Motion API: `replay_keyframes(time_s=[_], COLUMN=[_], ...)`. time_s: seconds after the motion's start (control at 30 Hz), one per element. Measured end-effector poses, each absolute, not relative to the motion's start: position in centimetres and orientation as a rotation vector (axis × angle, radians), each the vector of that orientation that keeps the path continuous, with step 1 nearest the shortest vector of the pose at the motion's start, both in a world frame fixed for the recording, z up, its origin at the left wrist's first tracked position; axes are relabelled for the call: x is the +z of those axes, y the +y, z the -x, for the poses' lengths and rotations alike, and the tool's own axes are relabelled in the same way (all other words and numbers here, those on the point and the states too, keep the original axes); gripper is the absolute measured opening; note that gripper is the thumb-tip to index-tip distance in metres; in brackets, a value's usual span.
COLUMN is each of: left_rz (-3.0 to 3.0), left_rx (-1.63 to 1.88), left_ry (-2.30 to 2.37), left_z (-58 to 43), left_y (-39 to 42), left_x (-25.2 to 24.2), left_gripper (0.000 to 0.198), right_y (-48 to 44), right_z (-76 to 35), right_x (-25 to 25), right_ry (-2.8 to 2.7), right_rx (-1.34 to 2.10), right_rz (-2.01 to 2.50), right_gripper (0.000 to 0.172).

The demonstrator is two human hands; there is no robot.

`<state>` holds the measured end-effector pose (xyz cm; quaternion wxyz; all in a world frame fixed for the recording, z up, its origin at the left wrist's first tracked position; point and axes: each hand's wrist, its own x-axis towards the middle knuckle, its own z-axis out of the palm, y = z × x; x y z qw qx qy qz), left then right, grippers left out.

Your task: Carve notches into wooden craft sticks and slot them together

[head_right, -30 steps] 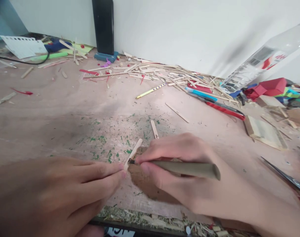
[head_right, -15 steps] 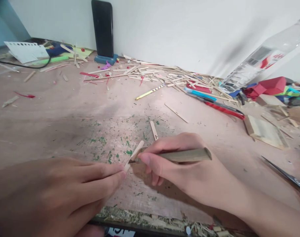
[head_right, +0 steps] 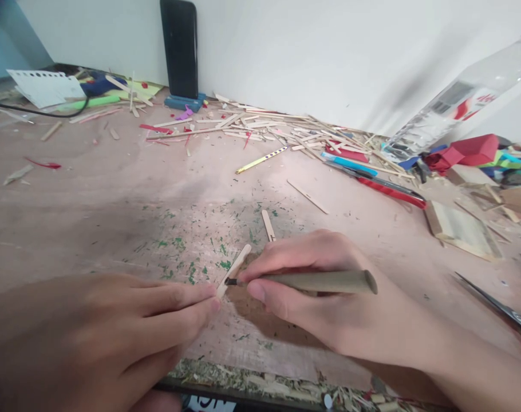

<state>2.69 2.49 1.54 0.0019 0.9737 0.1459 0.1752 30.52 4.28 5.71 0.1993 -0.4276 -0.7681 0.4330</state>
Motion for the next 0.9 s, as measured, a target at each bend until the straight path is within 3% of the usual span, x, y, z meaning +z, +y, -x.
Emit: replay_keyframes(time_s=[0.23,0.43,0.6,0.73,0.9], left_rz=[-3.073,-3.065,-3.077,-3.063,-3.038], left_rx=[0.486,0.512,0.475,0.487,0.49], left_ry=[0.484,0.39,0.399,0.424,0.432], left_z=[-2.8,-2.7,-2.7,-2.7,-2.6], left_y=[2.6,3.1,2.8,2.8,2.7], left_x=[2.1,2.2,2.3,2.3,2.3], left_gripper=[0.035,0.037,0.038,0.041,0.032], right_y=[3.5,3.0,3.1,3.5,3.8], right_z=[-29.5,-29.3,-29.3,-29.7,-30.2], right_x=[6.0,5.4,5.1,5.4,5.7], right_ry=[-2.186,-1.968,-1.712,-1.782,-1.966], right_rx=[1.024,1.179,1.435,1.328,1.275], right_rz=[1.343,1.507,1.463,1.53,1.413], right_gripper=[0.013,0.021,0.011,0.012,0.009])
